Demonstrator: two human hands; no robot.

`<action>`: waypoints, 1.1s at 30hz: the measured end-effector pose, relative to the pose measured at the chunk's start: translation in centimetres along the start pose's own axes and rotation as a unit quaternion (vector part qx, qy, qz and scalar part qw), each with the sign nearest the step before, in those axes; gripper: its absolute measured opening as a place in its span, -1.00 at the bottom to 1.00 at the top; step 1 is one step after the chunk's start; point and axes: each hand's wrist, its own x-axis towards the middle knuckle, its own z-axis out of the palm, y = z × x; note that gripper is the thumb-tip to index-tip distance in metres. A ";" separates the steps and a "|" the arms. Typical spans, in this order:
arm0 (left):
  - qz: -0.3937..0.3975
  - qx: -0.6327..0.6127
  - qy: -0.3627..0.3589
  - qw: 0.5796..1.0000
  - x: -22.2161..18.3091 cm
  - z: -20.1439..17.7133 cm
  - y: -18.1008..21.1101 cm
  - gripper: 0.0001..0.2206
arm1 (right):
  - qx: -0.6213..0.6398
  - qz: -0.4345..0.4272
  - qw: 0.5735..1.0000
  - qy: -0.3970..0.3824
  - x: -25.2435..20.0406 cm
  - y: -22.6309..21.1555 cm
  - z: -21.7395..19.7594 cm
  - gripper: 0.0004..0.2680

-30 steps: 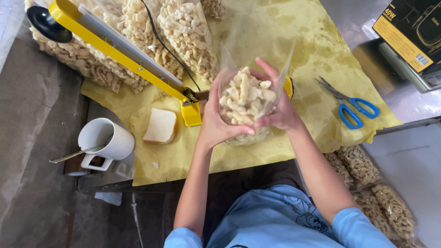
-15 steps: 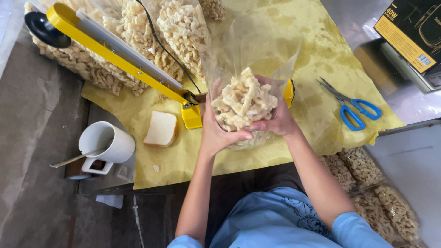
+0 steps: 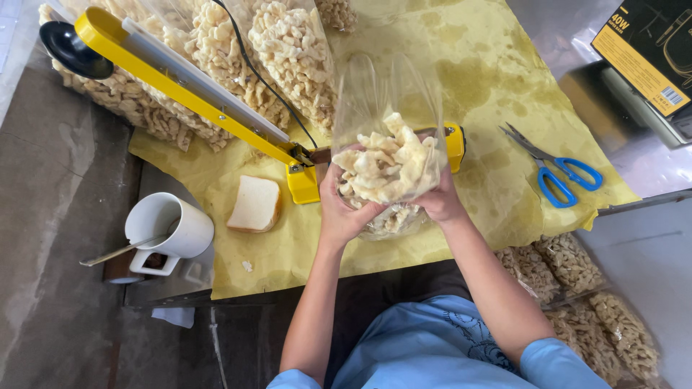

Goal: The person fills clear plastic bags with puffed snacks, aligns the open tops on a yellow handheld heat sealer, and presses the handle to seal each bag. Sealed bags are placed into a white plastic bin. The person repeats this process for multiple bags.

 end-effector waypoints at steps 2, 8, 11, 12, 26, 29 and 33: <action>0.012 -0.005 0.010 1.000 -0.1 0.1 -0.3 -0.30 | 0.022 -0.002 1.000 0.006 -0.2 0.4 -0.3 -0.39; 0.019 0.038 0.014 0.999 0.5 0.4 1.2 -0.27 | 0.021 0.017 0.999 0.025 1.1 -1.9 2.3 -0.22; 0.050 0.039 -0.011 0.998 1.8 0.2 3.4 -0.12 | -0.007 0.022 1.000 0.017 3.2 -5.4 4.1 -0.15; 0.064 0.033 -0.021 0.997 2.4 -0.1 4.1 -0.06 | -0.021 0.007 0.999 -0.028 4.2 -6.6 4.5 -0.13; 0.077 0.070 0.017 0.994 3.2 1.0 5.6 -0.58 | -0.141 -0.029 0.989 -0.026 5.8 -9.5 7.7 -0.74; 0.056 0.069 0.054 0.995 2.7 1.4 5.6 -0.75 | -0.167 -0.040 0.985 0.008 5.3 -9.0 7.8 -0.80; 0.040 0.088 0.088 0.991 2.8 1.8 5.8 -0.84 | -0.156 -0.037 0.987 0.015 5.1 -8.7 8.1 -0.84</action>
